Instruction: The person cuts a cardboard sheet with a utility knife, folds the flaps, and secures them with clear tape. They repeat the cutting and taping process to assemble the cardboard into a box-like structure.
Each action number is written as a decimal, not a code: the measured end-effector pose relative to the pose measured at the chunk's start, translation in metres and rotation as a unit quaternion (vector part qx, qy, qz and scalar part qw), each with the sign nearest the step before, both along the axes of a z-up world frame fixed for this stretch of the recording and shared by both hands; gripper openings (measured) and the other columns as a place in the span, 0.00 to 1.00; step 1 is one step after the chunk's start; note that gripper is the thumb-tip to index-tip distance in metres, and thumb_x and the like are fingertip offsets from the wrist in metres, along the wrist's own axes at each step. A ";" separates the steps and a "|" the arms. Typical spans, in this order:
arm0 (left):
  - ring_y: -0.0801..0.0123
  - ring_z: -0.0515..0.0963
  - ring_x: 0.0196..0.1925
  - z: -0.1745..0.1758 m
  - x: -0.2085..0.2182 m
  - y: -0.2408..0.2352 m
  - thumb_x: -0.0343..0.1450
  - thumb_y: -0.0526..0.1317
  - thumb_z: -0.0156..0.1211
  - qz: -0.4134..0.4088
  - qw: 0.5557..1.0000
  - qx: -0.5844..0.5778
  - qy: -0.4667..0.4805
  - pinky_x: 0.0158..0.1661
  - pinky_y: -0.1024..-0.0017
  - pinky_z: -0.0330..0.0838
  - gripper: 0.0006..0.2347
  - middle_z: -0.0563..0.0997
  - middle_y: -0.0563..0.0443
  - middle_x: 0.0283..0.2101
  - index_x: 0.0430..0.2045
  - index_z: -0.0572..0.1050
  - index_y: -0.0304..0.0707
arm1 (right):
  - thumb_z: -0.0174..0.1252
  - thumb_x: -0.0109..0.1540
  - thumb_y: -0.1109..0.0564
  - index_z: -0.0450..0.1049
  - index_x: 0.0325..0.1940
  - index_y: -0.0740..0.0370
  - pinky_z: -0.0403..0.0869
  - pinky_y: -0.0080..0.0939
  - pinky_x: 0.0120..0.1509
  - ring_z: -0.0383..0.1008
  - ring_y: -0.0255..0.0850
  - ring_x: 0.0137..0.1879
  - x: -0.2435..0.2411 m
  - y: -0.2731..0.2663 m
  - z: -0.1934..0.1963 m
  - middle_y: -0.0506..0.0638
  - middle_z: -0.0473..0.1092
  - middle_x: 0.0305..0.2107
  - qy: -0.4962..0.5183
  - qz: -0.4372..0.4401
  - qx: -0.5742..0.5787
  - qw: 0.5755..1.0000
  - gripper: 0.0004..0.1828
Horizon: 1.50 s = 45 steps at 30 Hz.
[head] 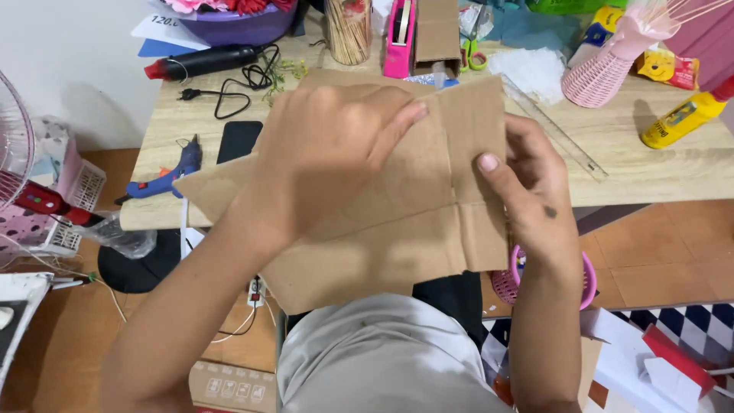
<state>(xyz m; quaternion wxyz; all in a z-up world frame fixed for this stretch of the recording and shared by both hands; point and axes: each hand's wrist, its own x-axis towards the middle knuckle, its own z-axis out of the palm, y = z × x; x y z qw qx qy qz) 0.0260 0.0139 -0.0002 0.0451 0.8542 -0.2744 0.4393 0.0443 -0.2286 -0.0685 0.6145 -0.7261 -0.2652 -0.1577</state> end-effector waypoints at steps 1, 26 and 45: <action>0.52 0.78 0.24 -0.008 0.011 0.004 0.81 0.46 0.49 -0.023 0.995 -0.029 0.093 0.20 0.56 0.62 0.15 0.82 0.54 0.26 0.29 0.80 0.45 | 0.53 0.68 0.51 0.66 0.63 0.66 0.72 0.39 0.62 0.72 0.40 0.58 0.007 0.000 -0.006 0.54 0.71 0.55 0.073 0.032 0.011 0.997 0.23; 0.64 0.81 0.40 -0.162 0.160 0.030 0.74 0.45 0.64 0.001 0.927 -0.023 0.375 0.37 0.71 0.78 0.09 0.78 0.52 0.38 0.43 0.82 0.45 | 0.57 0.71 0.55 0.80 0.58 0.50 0.54 0.44 0.56 0.55 0.43 0.47 0.139 0.044 -0.133 0.44 0.60 0.37 0.000 -0.122 -0.425 0.897 0.12; 0.56 0.72 0.47 -0.180 0.152 0.019 0.69 0.49 0.64 0.013 0.942 -0.053 0.331 0.45 0.60 0.64 0.13 0.74 0.52 0.50 0.43 0.77 0.50 | 0.54 0.68 0.61 0.78 0.60 0.45 0.59 0.58 0.64 0.60 0.57 0.59 0.140 0.051 -0.134 0.53 0.64 0.62 -0.027 -0.140 -0.473 0.869 0.19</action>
